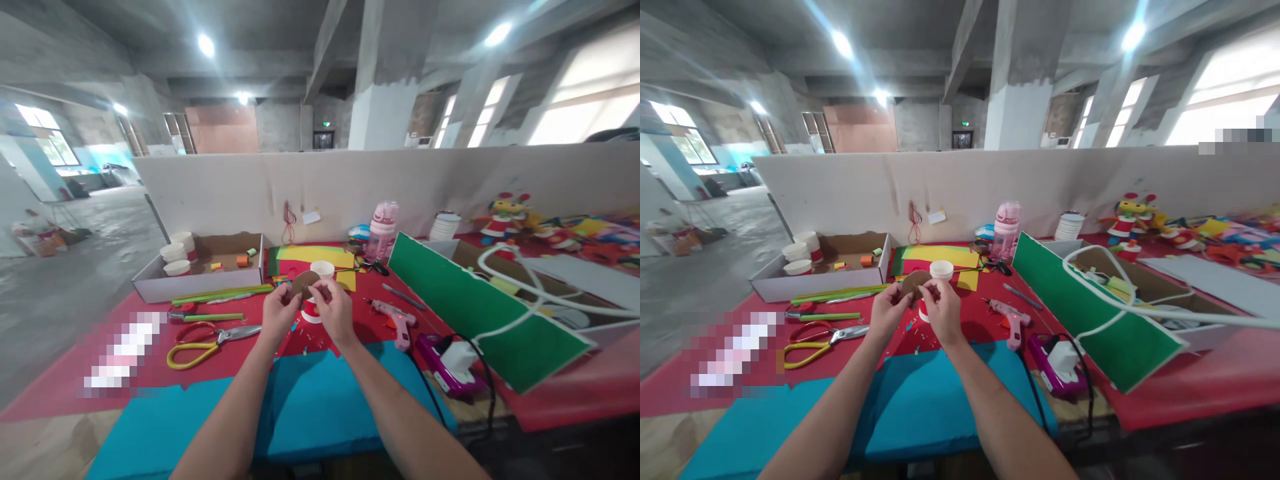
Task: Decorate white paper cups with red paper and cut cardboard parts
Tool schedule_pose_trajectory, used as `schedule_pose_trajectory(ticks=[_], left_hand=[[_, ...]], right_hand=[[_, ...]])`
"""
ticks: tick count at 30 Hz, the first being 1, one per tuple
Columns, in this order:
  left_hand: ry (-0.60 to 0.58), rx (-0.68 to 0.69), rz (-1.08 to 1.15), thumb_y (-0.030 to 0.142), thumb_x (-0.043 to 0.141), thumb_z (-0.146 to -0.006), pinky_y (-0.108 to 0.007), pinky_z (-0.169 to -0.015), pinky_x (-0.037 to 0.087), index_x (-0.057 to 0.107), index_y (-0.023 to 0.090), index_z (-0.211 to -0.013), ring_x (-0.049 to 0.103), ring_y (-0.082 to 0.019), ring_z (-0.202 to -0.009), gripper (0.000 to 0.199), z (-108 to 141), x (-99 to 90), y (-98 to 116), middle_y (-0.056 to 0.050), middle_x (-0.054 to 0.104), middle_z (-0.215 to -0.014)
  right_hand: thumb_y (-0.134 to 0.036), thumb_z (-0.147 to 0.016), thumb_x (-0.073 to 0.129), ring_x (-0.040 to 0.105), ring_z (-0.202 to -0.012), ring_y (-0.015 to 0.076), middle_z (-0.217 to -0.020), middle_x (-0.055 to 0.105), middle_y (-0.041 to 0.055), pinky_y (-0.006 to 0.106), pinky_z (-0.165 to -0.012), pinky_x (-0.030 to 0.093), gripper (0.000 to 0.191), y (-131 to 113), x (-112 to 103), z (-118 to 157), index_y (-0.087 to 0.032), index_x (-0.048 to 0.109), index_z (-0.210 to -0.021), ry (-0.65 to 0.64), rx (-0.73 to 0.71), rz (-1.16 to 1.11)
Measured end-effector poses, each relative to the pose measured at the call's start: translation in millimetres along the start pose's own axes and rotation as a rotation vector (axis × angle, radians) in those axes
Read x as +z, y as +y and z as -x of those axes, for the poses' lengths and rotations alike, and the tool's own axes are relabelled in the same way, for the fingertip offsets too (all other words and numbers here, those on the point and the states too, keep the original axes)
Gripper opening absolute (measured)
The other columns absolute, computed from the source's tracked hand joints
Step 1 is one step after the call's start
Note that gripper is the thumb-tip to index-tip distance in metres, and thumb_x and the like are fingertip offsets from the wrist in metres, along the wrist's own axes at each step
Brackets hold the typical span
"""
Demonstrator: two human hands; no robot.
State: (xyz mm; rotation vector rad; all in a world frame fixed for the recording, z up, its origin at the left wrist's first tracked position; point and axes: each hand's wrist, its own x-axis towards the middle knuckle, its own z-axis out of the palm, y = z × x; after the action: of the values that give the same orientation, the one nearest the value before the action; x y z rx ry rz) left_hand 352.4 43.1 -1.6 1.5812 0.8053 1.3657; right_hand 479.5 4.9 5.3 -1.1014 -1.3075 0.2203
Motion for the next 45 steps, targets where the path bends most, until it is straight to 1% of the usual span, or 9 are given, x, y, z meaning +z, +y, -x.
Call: schedule_pose_trajectory(ticks=[3,8,11,16,21,31,37,42,45], left_hand=[[0.029,0.034,-0.044,0.027,0.064,-0.073,-0.021,-0.053,0.036,0.054,0.018,-0.064,0.051,-0.011,-0.053,0.016,2,3.8,-3,0.003,0.056,-0.055],[0.008,0.003,-0.005,0.025,0.066,-0.070,-0.023,-0.056,0.038,0.059,0.019,-0.067,0.052,-0.014,-0.059,0.010,5,7.0,-6,0.001,0.057,-0.060],[0.011,-0.021,0.042,0.025,0.068,-0.068,-0.023,-0.057,0.038,0.059,0.019,-0.066,0.052,-0.015,-0.060,0.010,6,7.9,-7,0.001,0.056,-0.060],[-0.028,0.021,-0.011,0.026,0.065,-0.072,-0.023,-0.056,0.039,0.057,0.018,-0.067,0.052,-0.013,-0.057,0.012,5,10.2,-9,0.002,0.055,-0.059],[-0.053,-0.011,0.054,0.029,0.065,-0.073,-0.024,-0.055,0.042,0.051,0.019,-0.066,0.055,-0.013,-0.052,0.019,4,11.4,-9,0.003,0.055,-0.055],[0.011,-0.068,0.131,0.032,0.069,-0.070,-0.023,-0.053,0.042,0.052,0.018,-0.065,0.055,-0.012,-0.048,0.023,2,8.0,-8,0.004,0.056,-0.052],[0.042,-0.106,0.224,0.035,0.070,-0.068,-0.024,-0.053,0.044,0.048,0.018,-0.064,0.054,-0.012,-0.046,0.028,0,4.1,-5,0.004,0.056,-0.049],[0.058,-0.069,0.113,0.034,0.067,-0.070,-0.023,-0.051,0.042,0.046,0.019,-0.062,0.054,-0.012,-0.046,0.027,-2,1.4,-11,0.004,0.054,-0.048],[0.046,-0.031,-0.011,0.031,0.065,-0.072,-0.022,-0.050,0.038,0.046,0.019,-0.062,0.053,-0.012,-0.047,0.024,-2,0.6,-14,0.004,0.053,-0.048]], right_hand=[[-0.042,-0.081,0.060,0.056,-0.064,0.0169,-0.075,0.063,0.0040,0.028,-0.061,0.047,0.022,1,6,3,-0.021,0.058,-0.079,-0.039,0.085,-0.019],[-0.040,-0.081,0.059,0.055,-0.063,0.0168,-0.074,0.063,0.0036,0.028,-0.062,0.046,0.020,5,8,4,-0.021,0.059,-0.079,0.024,0.114,0.021],[-0.038,-0.082,0.057,0.056,-0.067,0.0176,-0.076,0.063,0.0041,0.029,-0.065,0.046,0.017,5,7,4,-0.021,0.059,-0.078,0.028,0.076,0.035],[-0.026,-0.087,0.048,0.054,-0.079,0.0189,-0.081,0.058,0.0049,0.031,-0.074,0.044,0.011,8,8,4,-0.021,0.052,-0.078,0.021,-0.067,0.158],[-0.024,-0.088,0.043,0.053,-0.079,0.0196,-0.081,0.055,0.0051,0.032,-0.074,0.043,0.011,12,9,5,-0.022,0.047,-0.079,0.000,-0.073,0.203],[-0.024,-0.088,0.042,0.052,-0.070,0.0181,-0.072,0.054,0.0021,0.030,-0.069,0.042,0.010,13,9,5,-0.022,0.045,-0.078,-0.027,-0.012,0.139],[-0.030,-0.091,0.042,0.055,-0.061,0.0147,-0.067,0.054,-0.0007,0.027,-0.065,0.045,0.015,5,5,3,-0.022,0.046,-0.078,-0.046,0.048,0.006],[-0.036,-0.088,0.049,0.060,-0.063,0.0151,-0.072,0.060,0.0012,0.027,-0.063,0.049,0.017,-1,3,4,-0.021,0.056,-0.089,-0.038,0.080,-0.119],[-0.041,-0.085,0.054,0.061,-0.065,0.0171,-0.076,0.064,0.0042,0.029,-0.062,0.051,0.021,0,4,4,-0.021,0.061,-0.086,-0.050,0.086,-0.134]])
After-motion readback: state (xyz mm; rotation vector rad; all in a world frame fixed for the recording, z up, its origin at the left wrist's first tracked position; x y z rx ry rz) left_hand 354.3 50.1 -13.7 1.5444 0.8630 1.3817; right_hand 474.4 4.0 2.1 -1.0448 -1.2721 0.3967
